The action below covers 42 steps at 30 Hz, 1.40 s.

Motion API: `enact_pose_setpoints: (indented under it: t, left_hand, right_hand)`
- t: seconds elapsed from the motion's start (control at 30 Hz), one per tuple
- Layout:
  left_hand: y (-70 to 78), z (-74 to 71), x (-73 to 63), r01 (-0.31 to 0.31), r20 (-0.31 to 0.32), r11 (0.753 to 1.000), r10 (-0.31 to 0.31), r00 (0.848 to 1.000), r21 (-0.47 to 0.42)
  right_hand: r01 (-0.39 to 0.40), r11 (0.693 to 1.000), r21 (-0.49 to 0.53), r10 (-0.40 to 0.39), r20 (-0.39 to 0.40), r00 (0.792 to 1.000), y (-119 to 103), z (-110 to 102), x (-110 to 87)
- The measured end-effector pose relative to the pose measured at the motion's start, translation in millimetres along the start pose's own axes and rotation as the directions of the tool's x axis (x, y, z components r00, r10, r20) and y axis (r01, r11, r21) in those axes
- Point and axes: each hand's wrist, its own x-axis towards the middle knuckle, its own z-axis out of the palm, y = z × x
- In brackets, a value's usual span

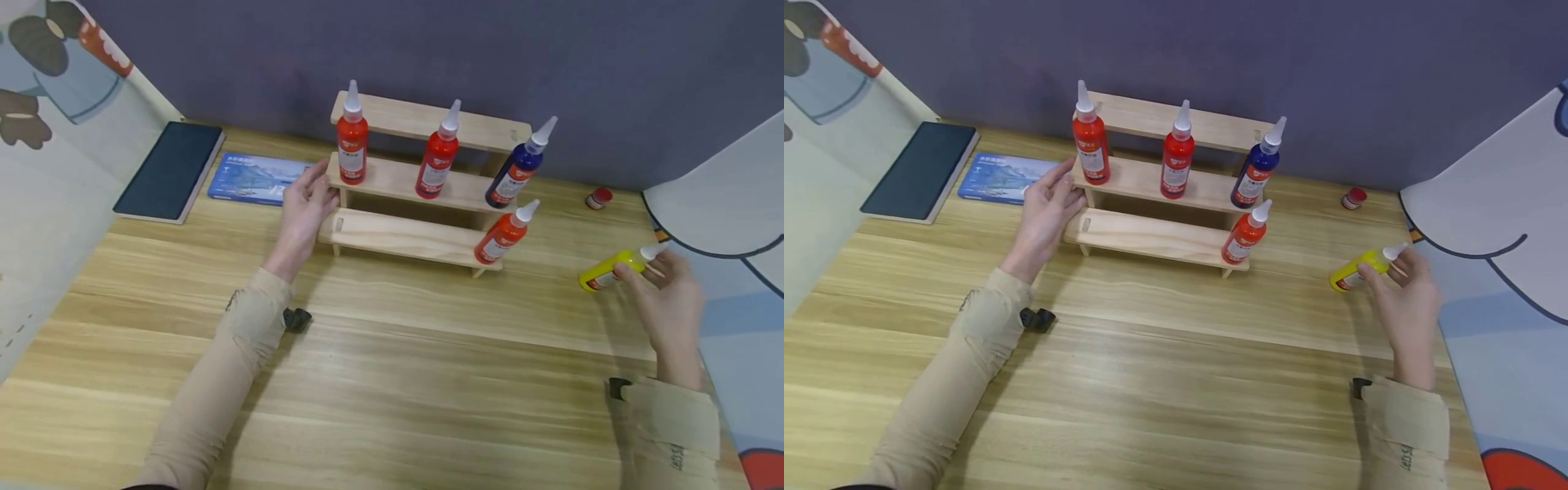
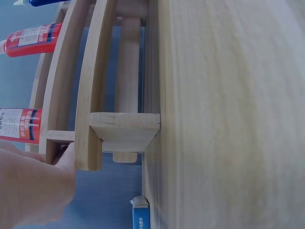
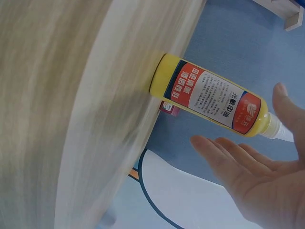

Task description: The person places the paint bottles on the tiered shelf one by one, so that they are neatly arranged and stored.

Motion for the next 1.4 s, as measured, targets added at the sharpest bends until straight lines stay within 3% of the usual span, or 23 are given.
enact_pose_setpoints:
  t: [0.97, 1.4]
  left_hand:
    - [-2.7, 0.0, 1.7, 0.000, -0.008, 1.000, 0.000, 1.000, 0.007]
    - [-3.6, -0.7, 2.0, -0.020, 0.003, 0.999, 0.020, 1.000, 0.031]
  right_hand:
    - [0.036, 0.999, 0.000, -0.036, -0.001, 0.999, 4.4, 3.1, -0.5]
    - [0.069, 0.996, 0.050, -0.071, 0.054, 0.996, 6.2, 9.1, 0.6]
